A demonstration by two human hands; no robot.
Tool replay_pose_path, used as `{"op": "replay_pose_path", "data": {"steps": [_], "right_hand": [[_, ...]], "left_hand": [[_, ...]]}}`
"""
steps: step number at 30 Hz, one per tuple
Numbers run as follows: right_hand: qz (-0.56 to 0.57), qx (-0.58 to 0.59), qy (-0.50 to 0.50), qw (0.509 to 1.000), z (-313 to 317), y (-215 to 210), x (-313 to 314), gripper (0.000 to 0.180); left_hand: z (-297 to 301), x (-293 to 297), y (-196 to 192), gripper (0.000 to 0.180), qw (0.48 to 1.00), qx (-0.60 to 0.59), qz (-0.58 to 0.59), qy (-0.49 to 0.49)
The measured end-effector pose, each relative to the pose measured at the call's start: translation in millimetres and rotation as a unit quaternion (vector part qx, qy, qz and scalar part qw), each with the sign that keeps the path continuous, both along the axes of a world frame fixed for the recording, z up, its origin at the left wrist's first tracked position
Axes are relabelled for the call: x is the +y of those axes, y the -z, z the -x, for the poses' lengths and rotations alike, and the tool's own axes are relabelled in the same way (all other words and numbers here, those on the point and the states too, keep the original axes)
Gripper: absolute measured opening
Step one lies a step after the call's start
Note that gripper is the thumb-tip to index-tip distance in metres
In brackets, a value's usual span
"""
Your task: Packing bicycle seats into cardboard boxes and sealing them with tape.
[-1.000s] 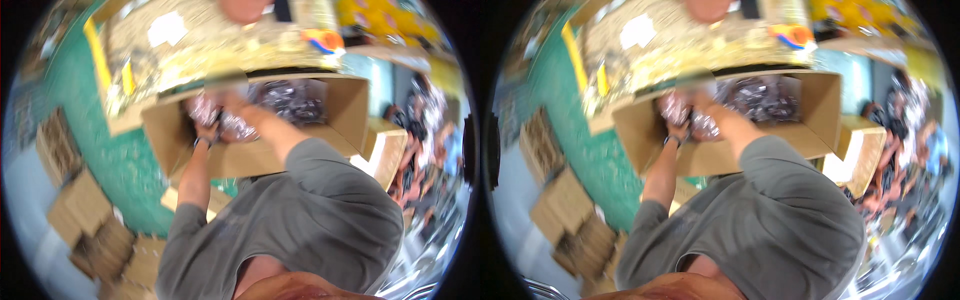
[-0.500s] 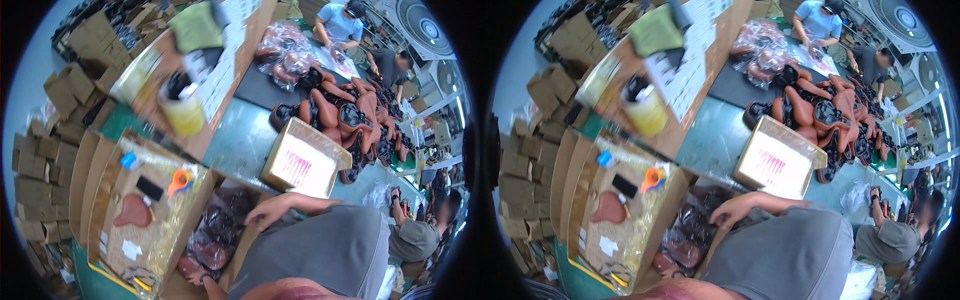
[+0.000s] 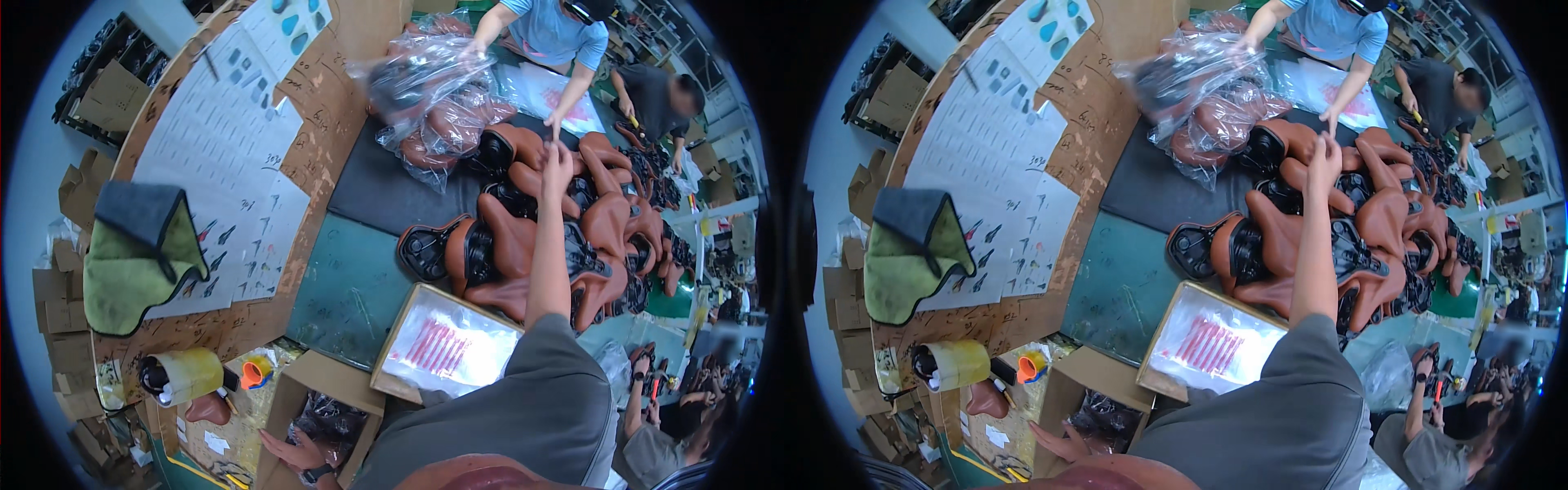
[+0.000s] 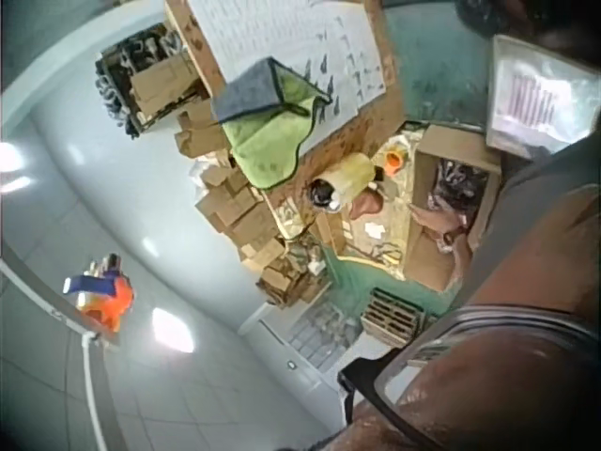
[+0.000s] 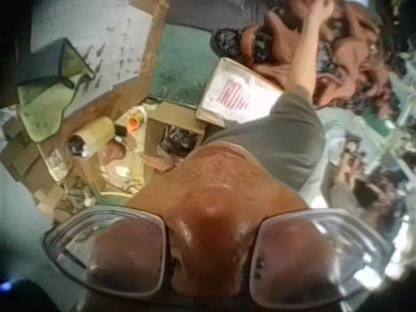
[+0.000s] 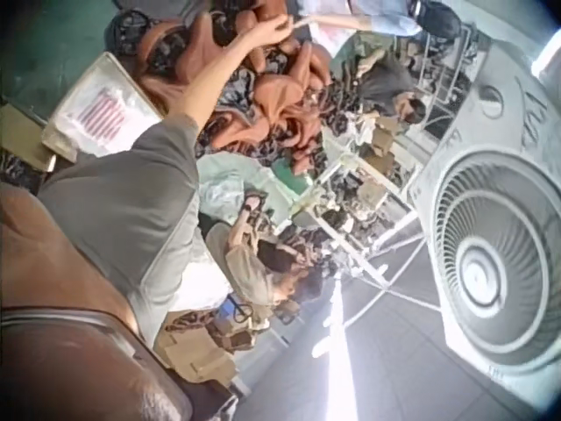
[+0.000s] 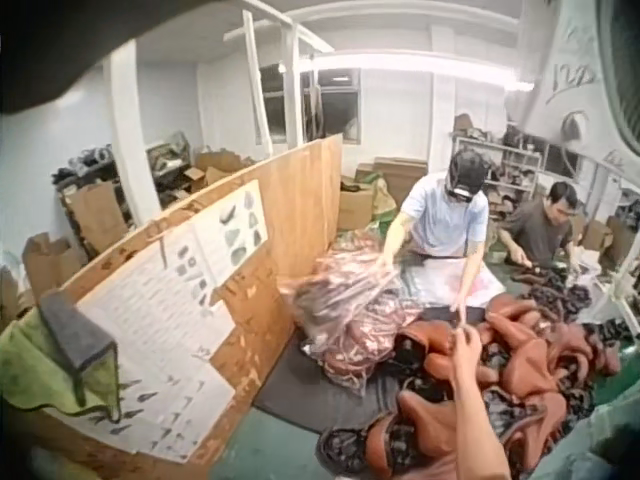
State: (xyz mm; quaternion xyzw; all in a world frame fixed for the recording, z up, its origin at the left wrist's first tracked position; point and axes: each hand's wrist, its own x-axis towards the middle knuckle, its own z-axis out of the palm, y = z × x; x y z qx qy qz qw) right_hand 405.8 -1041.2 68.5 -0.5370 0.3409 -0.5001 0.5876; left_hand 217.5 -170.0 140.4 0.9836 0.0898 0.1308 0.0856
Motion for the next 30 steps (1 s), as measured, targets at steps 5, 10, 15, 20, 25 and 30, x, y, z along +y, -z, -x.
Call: {"op": "replay_pose_path", "data": {"steps": [5,10,15,20,25,30], "right_hand": [[0.282,0.381,-0.050,0.879,-171,44,-63,0.073],[0.349,0.620,-0.235,0.663,-225,33,58,0.122],[0.491,0.655,-0.097,0.565,-231,55,91,0.085],[0.373,0.495,-0.286,0.731,-128,-105,120,0.090],[0.088,0.058,-0.684,0.722,-31,-158,220,0.098],[-0.171,0.129,-0.824,0.524,-42,-122,395,0.101]], "left_hand": [[-60,-89,-21,0.084,0.997,-0.027,0.021,0.066],[-93,-164,-29,0.077,0.971,-0.024,0.012,0.237],[-131,-238,-18,0.069,0.929,0.012,0.093,0.358],[-166,-289,-21,0.090,0.913,0.032,0.182,0.364],[-181,-284,-44,0.142,0.885,0.087,0.286,0.356],[-64,-150,-6,0.097,0.610,0.395,0.587,0.357]]}}
